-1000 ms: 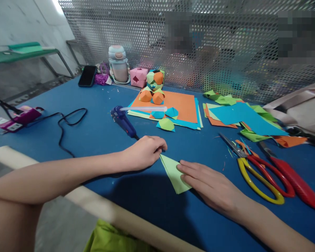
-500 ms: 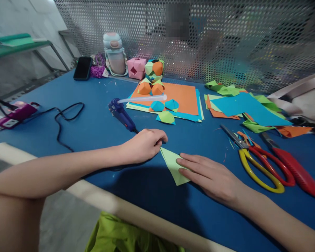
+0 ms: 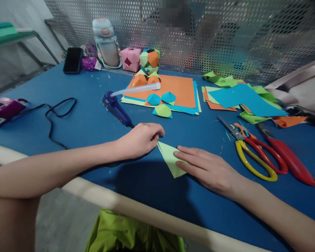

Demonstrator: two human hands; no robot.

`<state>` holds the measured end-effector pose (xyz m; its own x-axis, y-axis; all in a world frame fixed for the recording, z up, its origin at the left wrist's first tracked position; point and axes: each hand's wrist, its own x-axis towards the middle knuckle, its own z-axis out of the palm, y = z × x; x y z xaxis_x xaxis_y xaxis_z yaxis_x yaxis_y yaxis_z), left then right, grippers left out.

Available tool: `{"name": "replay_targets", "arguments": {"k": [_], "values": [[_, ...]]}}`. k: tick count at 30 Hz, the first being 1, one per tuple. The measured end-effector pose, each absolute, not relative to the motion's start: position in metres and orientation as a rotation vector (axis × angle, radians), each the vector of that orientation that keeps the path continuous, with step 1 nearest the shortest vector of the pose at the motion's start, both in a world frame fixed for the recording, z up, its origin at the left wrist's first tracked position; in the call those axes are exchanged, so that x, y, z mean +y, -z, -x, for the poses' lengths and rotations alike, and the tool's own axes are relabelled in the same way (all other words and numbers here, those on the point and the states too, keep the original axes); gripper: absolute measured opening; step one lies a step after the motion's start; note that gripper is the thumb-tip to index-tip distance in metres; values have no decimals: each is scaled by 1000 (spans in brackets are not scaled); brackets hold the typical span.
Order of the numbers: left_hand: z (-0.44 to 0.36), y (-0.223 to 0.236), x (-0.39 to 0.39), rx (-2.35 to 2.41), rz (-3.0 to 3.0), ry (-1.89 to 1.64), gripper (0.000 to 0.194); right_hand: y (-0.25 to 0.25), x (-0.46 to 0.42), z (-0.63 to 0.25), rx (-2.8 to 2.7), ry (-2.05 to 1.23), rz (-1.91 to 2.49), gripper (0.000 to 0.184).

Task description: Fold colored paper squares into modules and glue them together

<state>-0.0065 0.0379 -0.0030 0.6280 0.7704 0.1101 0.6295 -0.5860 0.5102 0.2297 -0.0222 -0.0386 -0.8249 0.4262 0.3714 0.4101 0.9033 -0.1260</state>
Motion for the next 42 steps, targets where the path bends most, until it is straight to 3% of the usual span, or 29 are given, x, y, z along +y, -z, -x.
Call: {"name": "replay_targets", "arguments": {"k": [42], "values": [[9,-2,39,1059,-2370,-411,26,37,-20,-228,-2766,68,562,30]]}}
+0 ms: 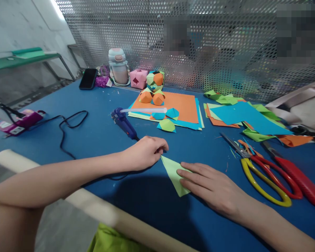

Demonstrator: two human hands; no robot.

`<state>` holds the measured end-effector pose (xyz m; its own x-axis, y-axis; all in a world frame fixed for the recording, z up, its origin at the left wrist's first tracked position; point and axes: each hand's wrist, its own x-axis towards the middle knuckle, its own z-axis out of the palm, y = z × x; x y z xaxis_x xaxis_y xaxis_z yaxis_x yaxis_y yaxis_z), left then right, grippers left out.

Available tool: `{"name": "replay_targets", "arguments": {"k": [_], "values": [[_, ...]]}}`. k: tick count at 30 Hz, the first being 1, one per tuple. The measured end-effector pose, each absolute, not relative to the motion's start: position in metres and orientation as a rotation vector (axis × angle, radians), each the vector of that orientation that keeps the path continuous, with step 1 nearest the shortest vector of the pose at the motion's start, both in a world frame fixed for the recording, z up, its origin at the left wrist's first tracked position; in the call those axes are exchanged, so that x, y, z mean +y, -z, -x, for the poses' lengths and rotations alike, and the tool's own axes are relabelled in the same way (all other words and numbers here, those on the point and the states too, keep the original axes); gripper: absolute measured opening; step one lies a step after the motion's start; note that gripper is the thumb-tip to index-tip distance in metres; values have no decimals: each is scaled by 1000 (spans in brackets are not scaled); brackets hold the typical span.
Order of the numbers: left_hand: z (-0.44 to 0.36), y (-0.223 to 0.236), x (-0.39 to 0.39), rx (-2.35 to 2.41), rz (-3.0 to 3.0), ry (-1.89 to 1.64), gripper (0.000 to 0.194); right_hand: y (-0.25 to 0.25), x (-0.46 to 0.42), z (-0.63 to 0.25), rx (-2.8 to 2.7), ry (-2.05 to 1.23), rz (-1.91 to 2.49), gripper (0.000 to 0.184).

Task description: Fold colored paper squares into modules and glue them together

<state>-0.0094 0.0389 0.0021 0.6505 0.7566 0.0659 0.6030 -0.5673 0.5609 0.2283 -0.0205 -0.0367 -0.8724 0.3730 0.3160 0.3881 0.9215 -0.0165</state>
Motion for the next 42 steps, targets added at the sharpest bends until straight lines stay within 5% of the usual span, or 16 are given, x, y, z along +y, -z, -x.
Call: {"name": "replay_targets", "arguments": {"k": [42], "values": [[8,-4,20,860,-2635,-435,24,33,-20,-226,-2766,146,527,27]]}}
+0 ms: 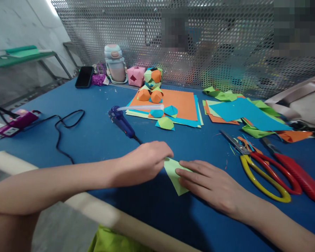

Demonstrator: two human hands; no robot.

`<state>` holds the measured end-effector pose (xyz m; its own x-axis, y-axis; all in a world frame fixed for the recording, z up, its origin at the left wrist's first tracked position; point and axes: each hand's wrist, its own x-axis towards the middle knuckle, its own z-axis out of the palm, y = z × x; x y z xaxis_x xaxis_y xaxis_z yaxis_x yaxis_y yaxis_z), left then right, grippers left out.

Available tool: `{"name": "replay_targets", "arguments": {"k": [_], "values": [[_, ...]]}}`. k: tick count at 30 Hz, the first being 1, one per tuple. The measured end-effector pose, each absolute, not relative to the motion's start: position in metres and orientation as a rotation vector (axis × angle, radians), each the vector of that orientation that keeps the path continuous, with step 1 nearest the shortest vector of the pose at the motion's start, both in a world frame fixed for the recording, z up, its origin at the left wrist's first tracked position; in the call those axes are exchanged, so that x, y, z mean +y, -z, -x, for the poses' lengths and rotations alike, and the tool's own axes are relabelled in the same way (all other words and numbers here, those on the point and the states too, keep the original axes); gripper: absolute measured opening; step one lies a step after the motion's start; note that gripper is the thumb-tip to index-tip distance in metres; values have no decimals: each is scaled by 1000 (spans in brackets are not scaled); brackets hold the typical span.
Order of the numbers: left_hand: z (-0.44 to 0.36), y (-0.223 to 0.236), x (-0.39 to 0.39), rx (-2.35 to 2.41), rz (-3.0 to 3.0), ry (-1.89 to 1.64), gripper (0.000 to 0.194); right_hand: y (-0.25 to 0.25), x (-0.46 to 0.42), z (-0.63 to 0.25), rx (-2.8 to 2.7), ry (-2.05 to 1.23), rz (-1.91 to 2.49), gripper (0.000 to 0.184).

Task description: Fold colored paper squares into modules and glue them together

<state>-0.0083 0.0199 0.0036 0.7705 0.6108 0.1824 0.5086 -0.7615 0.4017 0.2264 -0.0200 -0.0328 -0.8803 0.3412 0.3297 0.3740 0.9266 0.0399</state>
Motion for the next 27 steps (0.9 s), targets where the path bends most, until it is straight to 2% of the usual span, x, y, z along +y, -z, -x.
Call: {"name": "replay_targets", "arguments": {"k": [6,16,20,27], "values": [[5,11,-1,624,-2982,-256,13,34,-20,-225,-2770,142,555,25],[0,4,-4,499,-3256,-184,19,33,-19,-225,-2769,133,529,26],[-2,5,-3,625,-3208,-169,26,31,-19,-225,-2762,110,534,26],[-4,0,-7,912,-2953,-124,24,28,-19,-223,-2736,134,515,27]]}}
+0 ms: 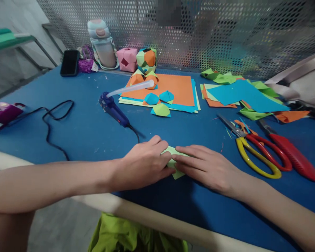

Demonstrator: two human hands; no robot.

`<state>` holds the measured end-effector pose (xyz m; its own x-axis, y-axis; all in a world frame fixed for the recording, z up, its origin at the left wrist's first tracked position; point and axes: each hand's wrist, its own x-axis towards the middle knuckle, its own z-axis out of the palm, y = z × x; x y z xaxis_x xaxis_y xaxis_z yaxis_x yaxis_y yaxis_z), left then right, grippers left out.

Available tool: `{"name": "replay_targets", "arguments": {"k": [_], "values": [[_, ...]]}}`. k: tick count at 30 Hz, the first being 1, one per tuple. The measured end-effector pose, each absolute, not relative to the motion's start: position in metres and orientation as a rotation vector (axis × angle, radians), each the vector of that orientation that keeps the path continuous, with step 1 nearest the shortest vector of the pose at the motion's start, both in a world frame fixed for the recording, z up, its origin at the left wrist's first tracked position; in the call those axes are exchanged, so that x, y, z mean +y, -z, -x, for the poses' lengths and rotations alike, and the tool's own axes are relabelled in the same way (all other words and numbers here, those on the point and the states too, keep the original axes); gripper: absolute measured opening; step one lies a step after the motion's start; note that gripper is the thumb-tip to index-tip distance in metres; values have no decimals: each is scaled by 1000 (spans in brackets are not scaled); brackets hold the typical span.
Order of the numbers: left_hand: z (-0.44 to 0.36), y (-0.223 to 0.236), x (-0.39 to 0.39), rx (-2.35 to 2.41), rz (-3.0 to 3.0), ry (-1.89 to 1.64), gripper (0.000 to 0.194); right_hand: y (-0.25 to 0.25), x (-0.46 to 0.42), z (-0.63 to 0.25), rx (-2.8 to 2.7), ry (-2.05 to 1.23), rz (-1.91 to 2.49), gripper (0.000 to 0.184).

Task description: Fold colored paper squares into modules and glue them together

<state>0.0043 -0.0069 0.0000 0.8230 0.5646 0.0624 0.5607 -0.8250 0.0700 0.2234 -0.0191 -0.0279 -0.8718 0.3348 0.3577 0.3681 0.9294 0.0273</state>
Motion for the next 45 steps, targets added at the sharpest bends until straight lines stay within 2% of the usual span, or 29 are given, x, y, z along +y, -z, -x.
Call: {"name": "replay_targets", "arguments": {"k": [9,16,30,35,40,45], "values": [[-8,1,-10,986,-2947,-103,33,30,-19,-224,-2745,145,539,28],[-7,3,-11,997,-2968,-123,31,36,-21,-232,-2621,93,811,32],[-9,1,-11,1055,-2939,-5,30,11,-21,-270,-2757,169,1034,35],[-9,1,-11,1064,-2930,18,29,-4,-39,-254,-2592,61,1034,39],[-8,2,-11,1015,-2896,-96,27,6,-59,-209,-2540,127,878,53],[-9,2,-12,1014,-2903,-109,27,32,-60,-201,-2712,-44,1039,89]]}}
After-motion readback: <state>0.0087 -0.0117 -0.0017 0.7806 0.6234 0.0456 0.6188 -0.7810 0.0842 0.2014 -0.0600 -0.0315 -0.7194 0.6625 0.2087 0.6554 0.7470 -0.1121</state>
